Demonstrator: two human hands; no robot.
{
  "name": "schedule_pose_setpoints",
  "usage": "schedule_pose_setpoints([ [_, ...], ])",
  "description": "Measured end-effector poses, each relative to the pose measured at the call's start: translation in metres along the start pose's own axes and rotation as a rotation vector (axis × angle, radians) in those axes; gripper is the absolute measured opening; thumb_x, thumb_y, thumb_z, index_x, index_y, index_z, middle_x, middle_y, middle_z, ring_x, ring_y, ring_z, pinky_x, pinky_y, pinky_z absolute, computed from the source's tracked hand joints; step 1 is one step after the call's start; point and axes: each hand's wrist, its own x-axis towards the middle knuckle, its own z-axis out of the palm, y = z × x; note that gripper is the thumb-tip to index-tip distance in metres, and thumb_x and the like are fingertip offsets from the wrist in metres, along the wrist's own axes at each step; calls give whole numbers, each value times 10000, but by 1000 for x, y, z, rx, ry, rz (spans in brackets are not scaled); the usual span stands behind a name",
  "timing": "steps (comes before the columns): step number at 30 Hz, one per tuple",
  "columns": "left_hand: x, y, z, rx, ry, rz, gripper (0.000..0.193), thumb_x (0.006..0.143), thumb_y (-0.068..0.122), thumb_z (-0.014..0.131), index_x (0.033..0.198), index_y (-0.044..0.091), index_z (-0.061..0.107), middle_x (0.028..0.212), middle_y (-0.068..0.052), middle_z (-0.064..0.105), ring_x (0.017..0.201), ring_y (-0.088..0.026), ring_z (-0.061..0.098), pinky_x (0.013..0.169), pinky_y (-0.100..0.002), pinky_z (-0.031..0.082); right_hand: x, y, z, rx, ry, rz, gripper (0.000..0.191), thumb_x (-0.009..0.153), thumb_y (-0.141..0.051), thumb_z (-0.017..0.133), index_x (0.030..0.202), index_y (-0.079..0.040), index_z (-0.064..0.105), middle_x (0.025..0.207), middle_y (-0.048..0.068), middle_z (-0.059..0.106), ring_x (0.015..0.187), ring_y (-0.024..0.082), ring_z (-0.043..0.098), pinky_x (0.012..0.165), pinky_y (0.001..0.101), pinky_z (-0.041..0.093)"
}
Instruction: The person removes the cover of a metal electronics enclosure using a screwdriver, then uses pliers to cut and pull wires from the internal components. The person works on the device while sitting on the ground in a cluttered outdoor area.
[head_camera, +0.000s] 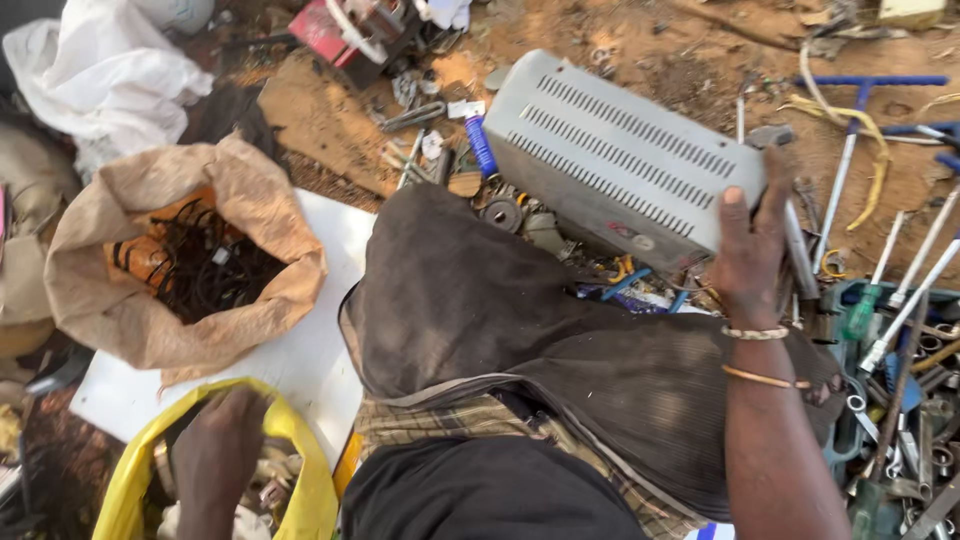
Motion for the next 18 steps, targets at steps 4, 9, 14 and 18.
schedule_pose_setpoints([
  [4, -56, -109, 15, 180, -337, -317, 313, 891, 384, 718, 1118, 172, 752, 1020, -125, 772, 949, -334, 773, 899, -464, 604, 5, -9, 3, -178, 20, -140, 616, 1184, -326, 515, 1654, -12, 270, 1661, 148, 380, 1533, 255, 386, 1305, 385, 307],
  [9, -37, -60, 14, -66, 125, -116, 416, 839, 337, 823, 1114, 42, 721, 1018, -176, 753, 959, -288, 755, 860, -381, 596, 14, -18, -1, -211, 21, -155, 612, 1181, -330, 537, 1659, -26, 305, 1687, 157, 366, 1561, 255, 374, 1333, 389, 300],
  [14, 22, 144, 17, -413, -175, 672, 599, 759, 368, 805, 1264, 88, 647, 1260, -166, 626, 1178, -375, 563, 989, -478, 435, 20, -25, 8, -93, 4, -105, 654, 1166, -344, 575, 1646, -41, 251, 1657, 159, 352, 1525, 261, 404, 1290, 399, 366],
  [18, 77, 202, -24, -261, -349, 915, 334, 830, 142, 656, 1152, 56, 641, 1116, -115, 643, 1092, -304, 605, 946, -460, 477, 36, -48, 5, -287, -1, -62, 668, 1182, -334, 565, 1684, -32, 246, 1707, 183, 362, 1540, 274, 400, 1295, 380, 353],
])
